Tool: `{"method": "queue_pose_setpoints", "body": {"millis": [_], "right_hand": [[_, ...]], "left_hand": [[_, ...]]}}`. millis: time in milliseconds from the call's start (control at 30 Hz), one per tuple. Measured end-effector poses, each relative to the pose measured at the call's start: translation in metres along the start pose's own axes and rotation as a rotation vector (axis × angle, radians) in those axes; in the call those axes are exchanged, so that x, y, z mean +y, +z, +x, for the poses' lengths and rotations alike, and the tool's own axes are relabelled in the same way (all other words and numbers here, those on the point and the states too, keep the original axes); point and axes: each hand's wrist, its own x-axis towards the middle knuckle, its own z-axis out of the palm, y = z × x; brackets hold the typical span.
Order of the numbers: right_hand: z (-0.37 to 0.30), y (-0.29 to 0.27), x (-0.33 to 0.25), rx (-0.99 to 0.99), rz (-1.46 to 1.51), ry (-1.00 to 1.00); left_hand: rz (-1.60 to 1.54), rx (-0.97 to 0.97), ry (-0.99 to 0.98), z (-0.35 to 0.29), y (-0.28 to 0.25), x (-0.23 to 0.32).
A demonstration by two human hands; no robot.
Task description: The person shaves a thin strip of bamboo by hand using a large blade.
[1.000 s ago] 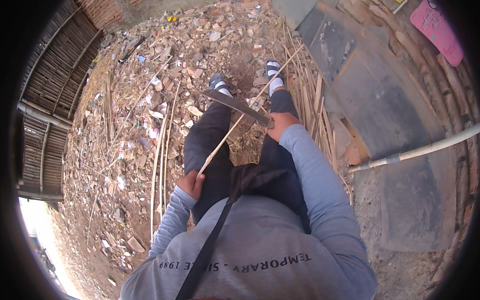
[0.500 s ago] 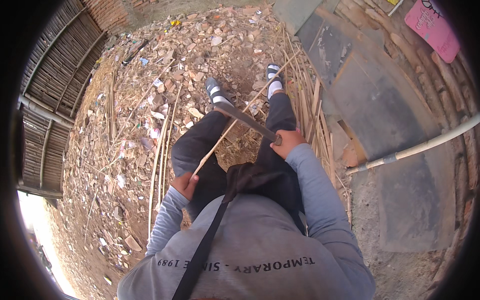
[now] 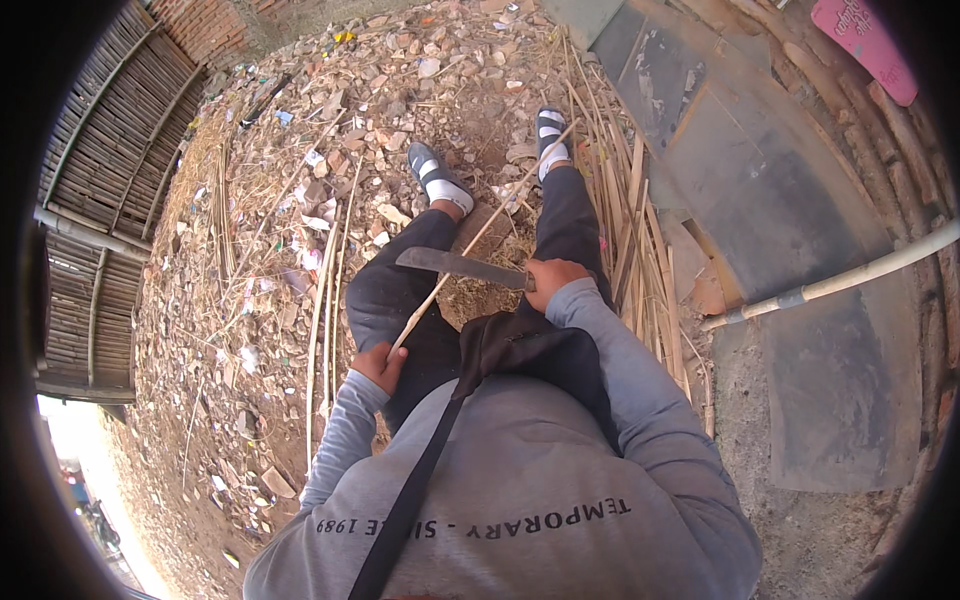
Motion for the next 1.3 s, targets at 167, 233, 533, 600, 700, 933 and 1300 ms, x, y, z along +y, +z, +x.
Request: {"method": "queue_pose_setpoints", "body": {"millis": [167, 233, 533, 600, 700, 933, 1300], "right_hand": [[-0.003, 0.0, 0.02, 0.14, 0.157, 0.1], [-0.006, 0.001, 0.02, 0.259, 0.201, 0.076], [-0.032, -0.014, 0.017, 0.137, 0.294, -0.035], [-0.04, -0.014, 0.027, 0.194, 0.339, -0.09], [-0.055, -0.033, 0.032, 0.265, 0.427, -0.138], [-0.084, -0.053, 0.058, 0.192, 0.234, -0.139], [-0.045, -0.059, 0.04, 0.038, 0.135, -0.023]], "left_hand": [[-0.086, 0.011, 0.079, 0.002, 0.002, -0.001], [-0.082, 0.012, 0.068, 0.002, 0.0, 0.002], [-0.11, 0.053, 0.141, -0.011, -0.014, 0.03], [-0.065, 0.023, 0.127, -0.019, -0.023, 0.041], [-0.004, 0.005, 0.197, -0.035, -0.047, 0.064], [-0.08, -0.02, 0.287, -0.035, -0.051, 0.099], [-0.022, 0.001, 0.22, 0.002, -0.037, 0.087]]}}
